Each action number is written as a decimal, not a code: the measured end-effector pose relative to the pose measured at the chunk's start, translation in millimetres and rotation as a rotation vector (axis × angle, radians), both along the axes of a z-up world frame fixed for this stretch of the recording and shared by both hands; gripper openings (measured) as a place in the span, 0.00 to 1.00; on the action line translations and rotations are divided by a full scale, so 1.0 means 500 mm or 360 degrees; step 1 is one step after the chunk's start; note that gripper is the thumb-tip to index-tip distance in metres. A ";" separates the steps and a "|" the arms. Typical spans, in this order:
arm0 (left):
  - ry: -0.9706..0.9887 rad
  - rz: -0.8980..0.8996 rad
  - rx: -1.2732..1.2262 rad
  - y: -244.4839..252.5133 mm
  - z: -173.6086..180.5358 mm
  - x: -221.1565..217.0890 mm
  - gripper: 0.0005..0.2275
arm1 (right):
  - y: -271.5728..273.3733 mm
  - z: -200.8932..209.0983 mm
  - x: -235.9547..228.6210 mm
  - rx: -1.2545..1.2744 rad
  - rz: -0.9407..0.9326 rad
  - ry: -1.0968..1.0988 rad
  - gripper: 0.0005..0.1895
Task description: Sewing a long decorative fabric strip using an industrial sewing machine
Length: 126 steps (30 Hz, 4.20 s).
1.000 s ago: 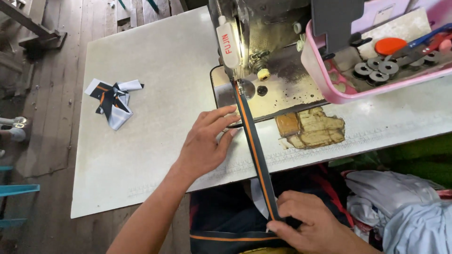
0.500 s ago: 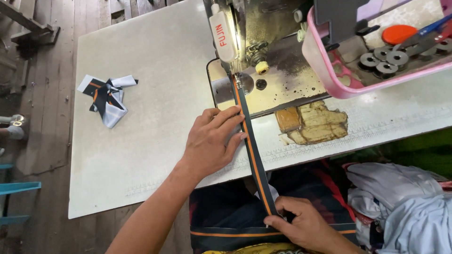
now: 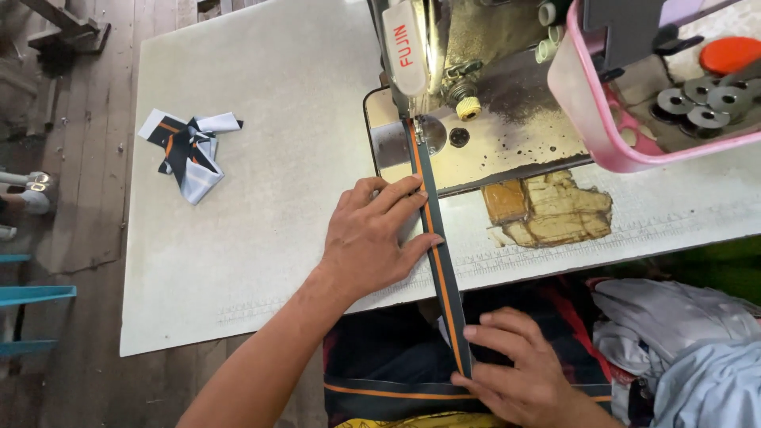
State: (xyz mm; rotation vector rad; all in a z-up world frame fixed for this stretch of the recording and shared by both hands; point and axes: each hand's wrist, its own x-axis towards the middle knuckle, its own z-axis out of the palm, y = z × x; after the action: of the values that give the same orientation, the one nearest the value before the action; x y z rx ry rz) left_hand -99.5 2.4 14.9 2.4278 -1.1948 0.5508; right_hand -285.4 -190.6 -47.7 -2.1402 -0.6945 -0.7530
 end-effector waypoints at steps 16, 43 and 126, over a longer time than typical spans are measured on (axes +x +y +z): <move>-0.0035 -0.0035 0.0026 -0.001 0.017 0.001 0.22 | -0.036 0.072 0.058 -0.0324 0.0497 0.0258 0.12; 0.0163 0.0123 0.0148 -0.022 0.000 0.171 0.23 | -0.020 0.161 0.209 -0.0254 0.0459 0.0538 0.06; 0.0151 -0.0222 -0.0043 0.018 0.018 -0.020 0.12 | 0.047 0.028 -0.058 0.0948 0.0115 0.1005 0.08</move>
State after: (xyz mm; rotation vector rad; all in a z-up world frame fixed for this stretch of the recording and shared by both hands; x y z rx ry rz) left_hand -109.6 11.5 24.0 2.2993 -1.2959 0.4032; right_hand -314.3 -166.9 -33.8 -1.6432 -0.1700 -0.1713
